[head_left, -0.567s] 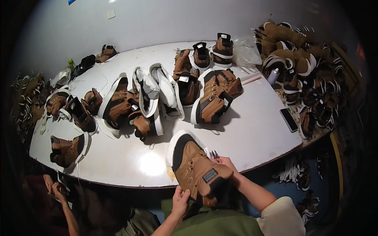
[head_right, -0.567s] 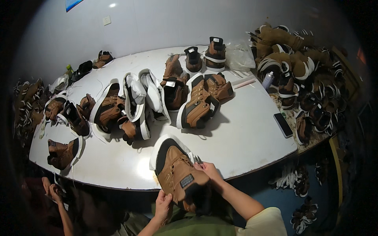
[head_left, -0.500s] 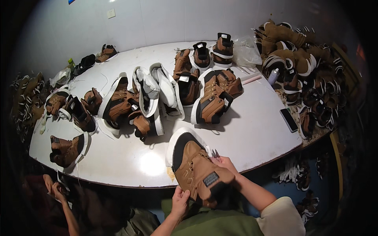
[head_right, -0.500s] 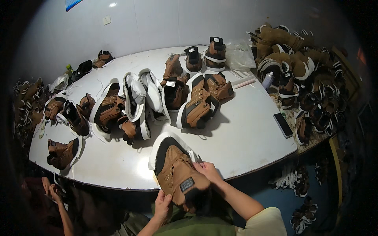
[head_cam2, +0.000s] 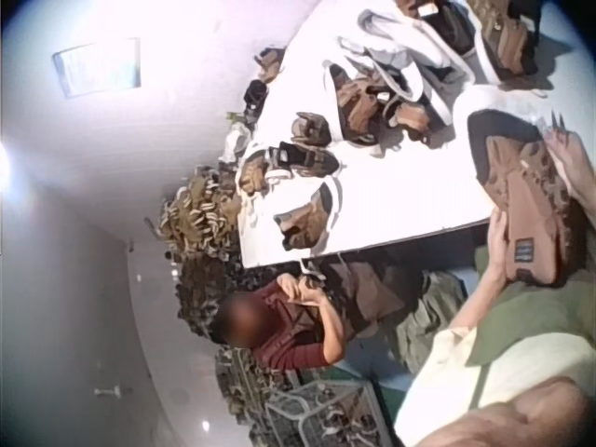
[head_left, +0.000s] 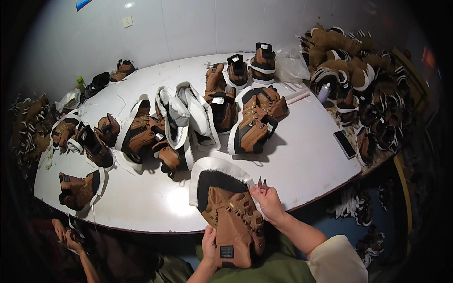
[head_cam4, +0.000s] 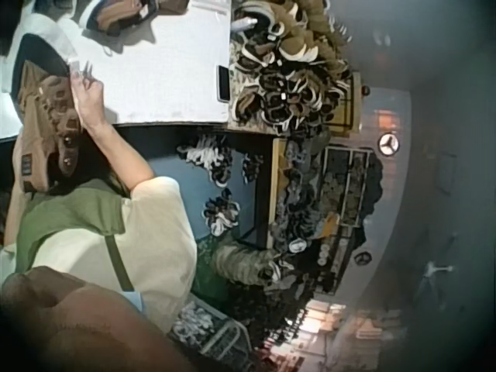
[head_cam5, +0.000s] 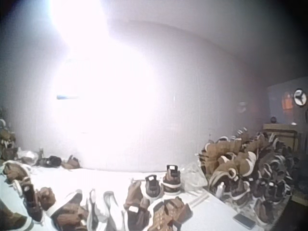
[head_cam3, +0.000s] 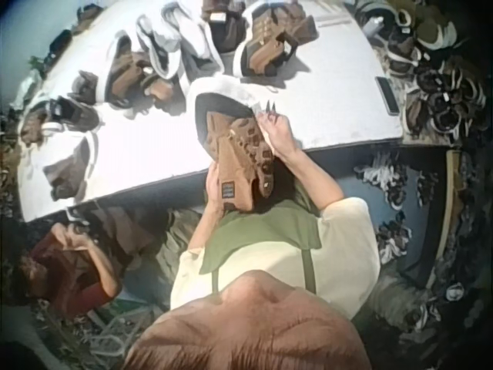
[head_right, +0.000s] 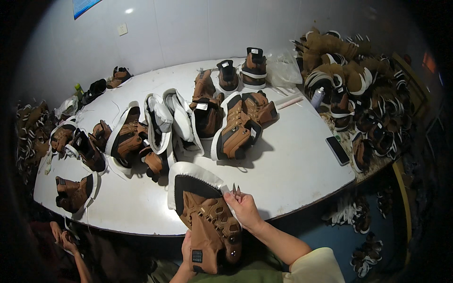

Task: The person assembles brown and white boots by hand, attaching white midsole pieces to the uppers and using a small pink tool to press and align the parts. The person handles multiple boots one at a time, turning them over and adjusting the fit of the midsole along the edges.

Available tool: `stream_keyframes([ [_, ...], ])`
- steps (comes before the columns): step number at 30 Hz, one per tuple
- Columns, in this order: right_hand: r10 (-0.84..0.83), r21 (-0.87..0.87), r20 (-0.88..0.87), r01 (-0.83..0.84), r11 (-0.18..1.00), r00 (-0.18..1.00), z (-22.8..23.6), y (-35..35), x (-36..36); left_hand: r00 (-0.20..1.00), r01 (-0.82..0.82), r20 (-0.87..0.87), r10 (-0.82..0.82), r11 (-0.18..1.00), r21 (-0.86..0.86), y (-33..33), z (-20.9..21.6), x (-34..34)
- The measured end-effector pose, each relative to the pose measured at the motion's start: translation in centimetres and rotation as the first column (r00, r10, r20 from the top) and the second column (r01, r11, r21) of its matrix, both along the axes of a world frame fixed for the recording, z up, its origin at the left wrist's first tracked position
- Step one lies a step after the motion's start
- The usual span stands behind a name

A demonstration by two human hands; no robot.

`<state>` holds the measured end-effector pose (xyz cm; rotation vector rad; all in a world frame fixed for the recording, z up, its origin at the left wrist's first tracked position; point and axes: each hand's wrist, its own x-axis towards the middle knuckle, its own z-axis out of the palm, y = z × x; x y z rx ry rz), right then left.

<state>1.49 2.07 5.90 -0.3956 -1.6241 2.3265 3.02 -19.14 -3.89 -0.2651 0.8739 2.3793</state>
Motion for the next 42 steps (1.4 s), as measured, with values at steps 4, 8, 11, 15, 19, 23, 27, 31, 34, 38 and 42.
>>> stream_keyframes([
  [4,0.091,0.019,0.04,-0.092,0.996,0.995,1.3,-0.5,0.2,0.997,-0.052,0.056,0.054,0.998,-0.036,0.1,2.6,-0.8],
  [8,0.118,0.05,0.029,-0.119,0.992,0.993,0.8,-0.5,-0.1,0.953,-0.18,-0.296,0.064,0.906,-0.383,-1.2,1.6,-3.1],
  [11,0.123,0.051,0.015,-0.124,0.991,0.992,0.6,-0.5,-0.4,0.73,-0.58,-0.653,0.202,0.688,-0.436,-0.5,5.9,-4.9],
  [15,0.18,0.044,0.021,-0.181,0.983,0.983,0.9,-0.6,-0.9,0.237,-0.651,-0.92,-0.312,0.651,-0.389,0.3,14.6,-7.6],
  [19,0.281,0.023,0.004,-0.281,0.959,0.96,0.0,-0.1,-1.1,-0.157,-0.696,-0.714,-0.682,0.59,-0.41,3.5,19.2,-10.2],
  [23,0.317,0.016,0.008,-0.317,0.948,0.948,-0.2,-0.2,-1.2,-0.169,-0.703,-0.573,-0.802,0.505,-0.5,4.7,19.5,-11.0],
  [27,0.37,0.044,0.05,-0.372,0.927,0.928,0.2,-0.6,-1.0,-0.209,-0.715,-0.497,-0.842,0.478,-0.51,4.3,19.3,-11.3],
  [31,0.413,0.034,0.099,-0.418,0.908,0.905,0.0,-0.6,-0.9,-0.255,-0.658,-0.472,-0.844,0.509,-0.555,4.0,18.5,-12.0],
  [34,0.398,0.052,0.121,-0.406,0.912,0.909,0.0,-0.6,-1.0,-0.236,-0.566,-0.547,-0.803,0.571,-0.595,3.7,17.1,-12.6],
  [38,0.391,0.074,0.137,-0.403,0.912,0.91,-1.1,-0.5,-1.1,-0.166,-0.442,-0.58,-0.798,0.586,-0.679,3.6,15.9,-13.2],
  [42,0.368,0.098,0.142,-0.383,0.919,0.919,-1.2,-0.3,-1.1,-0.115,-0.362,-0.55,-0.827,0.55,-0.752,4.0,16.1,-13.4],
])
